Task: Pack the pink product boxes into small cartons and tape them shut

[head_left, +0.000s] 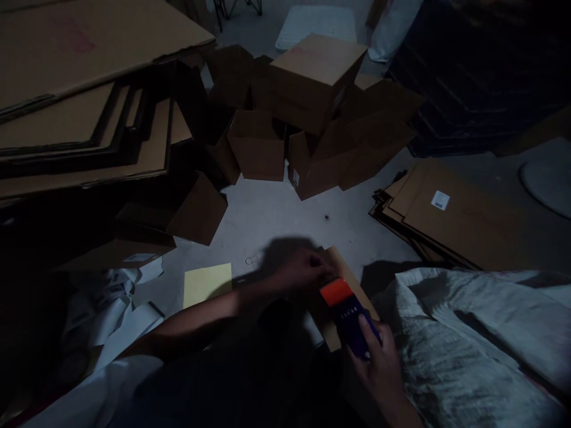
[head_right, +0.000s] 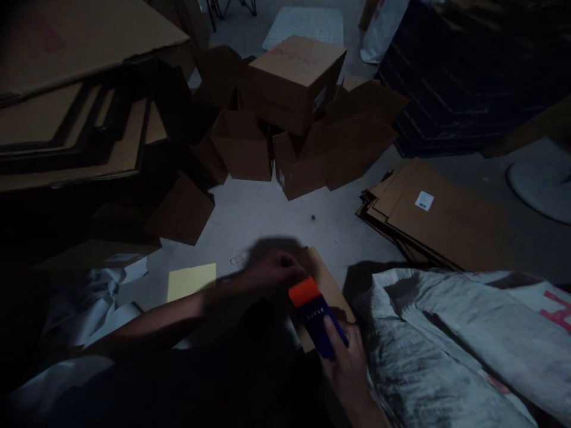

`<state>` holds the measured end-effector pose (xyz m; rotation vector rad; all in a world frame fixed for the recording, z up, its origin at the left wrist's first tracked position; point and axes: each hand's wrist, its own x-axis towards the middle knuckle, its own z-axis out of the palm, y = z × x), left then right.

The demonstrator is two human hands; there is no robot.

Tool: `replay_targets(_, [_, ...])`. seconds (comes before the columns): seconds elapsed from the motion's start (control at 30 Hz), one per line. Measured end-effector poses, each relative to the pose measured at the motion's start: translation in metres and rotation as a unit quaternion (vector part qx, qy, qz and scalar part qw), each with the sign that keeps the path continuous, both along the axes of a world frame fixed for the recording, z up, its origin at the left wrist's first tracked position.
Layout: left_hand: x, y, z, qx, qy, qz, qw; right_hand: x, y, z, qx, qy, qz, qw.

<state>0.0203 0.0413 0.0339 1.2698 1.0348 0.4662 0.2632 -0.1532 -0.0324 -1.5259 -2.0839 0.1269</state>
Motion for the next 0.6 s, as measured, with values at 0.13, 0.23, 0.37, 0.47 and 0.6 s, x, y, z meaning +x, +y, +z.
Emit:
replay_targets(0.13, [-0.01, 0.021, -0.012, 0.035, 0.042, 0.09, 0.994, 0.007, -0.005, 0.004, 0.036, 0.025, -0.021, 0.999])
replay_targets(0.23, [-0.024, 0.037, -0.035, 0.088, 0.077, 0.12, 0.986, 0.006, 0.0, 0.011, 0.038, 0.005, -0.022, 0.999])
replay_targets(0.37, [-0.034, 0.051, -0.064, 0.058, 0.084, 0.138, 0.985, -0.006, 0.015, 0.021, -0.021, -0.039, -0.019, 0.999])
replay_targets(0.47, [-0.03, 0.059, -0.081, 0.026, 0.096, 0.139, 0.985, -0.016, 0.025, 0.029, -0.044, -0.073, -0.021, 0.996])
replay_targets(0.6, [-0.017, 0.069, -0.107, -0.044, 0.109, 0.128, 0.985, -0.023, 0.031, 0.035, -0.052, -0.099, -0.047, 0.993])
